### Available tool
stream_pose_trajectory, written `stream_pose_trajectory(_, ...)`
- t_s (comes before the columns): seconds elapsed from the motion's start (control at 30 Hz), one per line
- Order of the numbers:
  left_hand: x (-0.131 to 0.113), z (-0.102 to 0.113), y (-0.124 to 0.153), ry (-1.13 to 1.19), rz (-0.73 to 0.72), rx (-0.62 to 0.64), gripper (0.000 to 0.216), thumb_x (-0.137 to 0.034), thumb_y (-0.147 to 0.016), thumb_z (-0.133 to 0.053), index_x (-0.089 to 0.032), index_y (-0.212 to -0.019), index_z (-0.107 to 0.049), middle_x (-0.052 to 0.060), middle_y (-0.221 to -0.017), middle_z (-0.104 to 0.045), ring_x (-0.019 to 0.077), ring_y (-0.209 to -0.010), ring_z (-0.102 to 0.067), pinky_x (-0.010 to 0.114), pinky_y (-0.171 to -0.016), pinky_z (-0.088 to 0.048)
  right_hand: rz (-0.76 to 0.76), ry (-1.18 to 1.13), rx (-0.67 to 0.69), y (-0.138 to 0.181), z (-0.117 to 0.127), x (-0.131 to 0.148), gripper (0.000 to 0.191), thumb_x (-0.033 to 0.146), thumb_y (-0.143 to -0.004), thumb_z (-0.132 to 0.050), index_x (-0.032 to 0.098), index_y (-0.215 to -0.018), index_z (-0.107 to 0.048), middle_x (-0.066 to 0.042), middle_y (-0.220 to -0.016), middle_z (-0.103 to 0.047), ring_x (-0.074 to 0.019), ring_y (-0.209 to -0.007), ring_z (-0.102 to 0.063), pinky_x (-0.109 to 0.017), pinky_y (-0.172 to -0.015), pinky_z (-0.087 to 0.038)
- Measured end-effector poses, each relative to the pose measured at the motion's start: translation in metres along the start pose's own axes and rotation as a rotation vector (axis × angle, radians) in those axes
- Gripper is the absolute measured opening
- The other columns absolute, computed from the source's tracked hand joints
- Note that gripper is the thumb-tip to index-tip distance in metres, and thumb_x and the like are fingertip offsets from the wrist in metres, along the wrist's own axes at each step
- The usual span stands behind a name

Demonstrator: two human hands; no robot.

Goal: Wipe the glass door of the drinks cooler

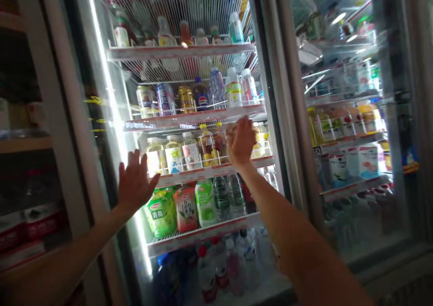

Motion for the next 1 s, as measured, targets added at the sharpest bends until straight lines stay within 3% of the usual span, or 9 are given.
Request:
stream_pose_trajectory(0.13,0.000,-0.001,0.001,0.008,0.009,0.009,0.067,-0.048,-0.090,-0.031,-0.014,-0.144,-0.011,0.018,-0.149,-0.017,0.0266,-0.139,-0.008,0.050,-0.110,-0.011,0.539,-0.091,0.254,0.013,-0.012,0.050,0.049,0.029,-0.088,-0.034,0.019,-0.136,-0.036,-0.006,-0.141,-0.039,-0.0196,-0.134,-0.027,-0.043,-0.109,-0.026)
stream_pose_trajectory(0.17,0.000,-0.002,0.001,0.010,0.007,0.011,0.067,-0.048,-0.090,-0.031,-0.013,-0.144,-0.011,0.018,-0.149,-0.017,0.0267,-0.139,-0.008,0.050,-0.110,-0.011,0.492,-0.082,0.236,0.007,-0.012,0.046,0.048,0.028,-0.088,-0.033,0.017,-0.135,-0.037,-0.008,-0.141,-0.040,-0.0208,-0.134,-0.028,-0.045,-0.109,-0.025)
stream_pose_trajectory(0.27,0.000,-0.002,0.001,0.016,0.001,0.011,0.068,-0.049,-0.090,-0.030,-0.011,-0.143,-0.013,0.019,-0.149,-0.018,0.0273,-0.139,-0.007,0.051,-0.110,-0.010,-0.055,0.006,0.012,-0.020,-0.008,0.013,0.054,0.026,-0.088,-0.030,0.003,-0.136,-0.032,-0.021,-0.141,-0.036,-0.0288,-0.134,-0.027,-0.054,-0.105,-0.025)
stream_pose_trajectory(0.33,0.001,-0.002,0.002,0.019,0.010,0.009,0.068,-0.050,-0.090,-0.029,-0.010,-0.143,-0.015,0.019,-0.149,-0.019,0.0273,-0.139,-0.007,0.051,-0.110,-0.010,-0.137,-0.001,-0.012,-0.025,-0.011,0.022,0.056,0.025,-0.087,-0.030,0.000,-0.138,-0.028,-0.023,-0.143,-0.031,-0.0302,-0.135,-0.024,-0.054,-0.104,-0.025)
stream_pose_trajectory(0.5,0.003,-0.004,0.002,0.032,0.025,0.044,0.068,-0.051,-0.089,-0.031,-0.012,-0.143,-0.016,0.018,-0.149,-0.019,0.0267,-0.139,-0.008,0.051,-0.111,-0.010,0.623,-0.198,0.383,-0.013,-0.027,0.108,0.052,0.025,-0.086,-0.039,0.018,-0.137,-0.035,-0.004,-0.145,-0.035,-0.0200,-0.136,-0.025,-0.042,-0.110,-0.024)
stream_pose_trajectory(0.67,0.004,-0.002,0.001,0.033,0.020,0.049,0.068,-0.050,-0.089,-0.032,-0.012,-0.143,-0.015,0.018,-0.149,-0.019,0.0268,-0.139,-0.008,0.051,-0.111,-0.011,0.042,-0.077,0.236,-0.040,-0.024,0.080,0.056,0.023,-0.088,-0.032,0.005,-0.140,-0.025,-0.016,-0.148,-0.023,-0.0285,-0.137,-0.017,-0.052,-0.108,-0.019)
stream_pose_trajectory(0.83,0.016,0.010,0.018,0.016,-0.010,0.083,0.065,-0.044,-0.089,-0.035,-0.013,-0.143,-0.016,0.017,-0.148,-0.023,0.0256,-0.139,-0.011,0.048,-0.110,-0.017,0.795,-0.270,0.448,0.017,-0.025,0.139,0.050,0.026,-0.089,-0.037,0.020,-0.138,-0.032,-0.004,-0.147,-0.032,-0.0184,-0.137,-0.021,-0.042,-0.112,-0.016)
stream_pose_trajectory(0.87,0.020,0.013,0.024,0.012,-0.011,0.089,0.064,-0.043,-0.090,-0.035,-0.013,-0.143,-0.016,0.017,-0.148,-0.023,0.0256,-0.139,-0.011,0.048,-0.110,-0.018,0.823,-0.287,0.449,0.021,-0.025,0.146,0.049,0.026,-0.089,-0.036,0.021,-0.138,-0.033,-0.003,-0.146,-0.033,-0.0174,-0.137,-0.022,-0.042,-0.113,-0.015)
stream_pose_trajectory(1.0,0.033,0.025,0.046,0.007,-0.001,0.136,0.063,-0.042,-0.089,-0.036,-0.014,-0.143,-0.016,0.017,-0.148,-0.022,0.0260,-0.139,-0.014,0.049,-0.110,-0.018,0.288,-0.213,0.317,0.002,-0.034,0.153,0.051,0.023,-0.089,-0.035,0.013,-0.139,-0.030,-0.009,-0.149,-0.026,-0.0251,-0.138,-0.015,-0.051,-0.110,-0.013)
Point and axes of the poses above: each hand's wrist, its own y-axis away from the middle knuckle, its own z-axis out of the back of the hand, x = y × z, the point moved 5 cm from there along -y, towards the middle knuckle
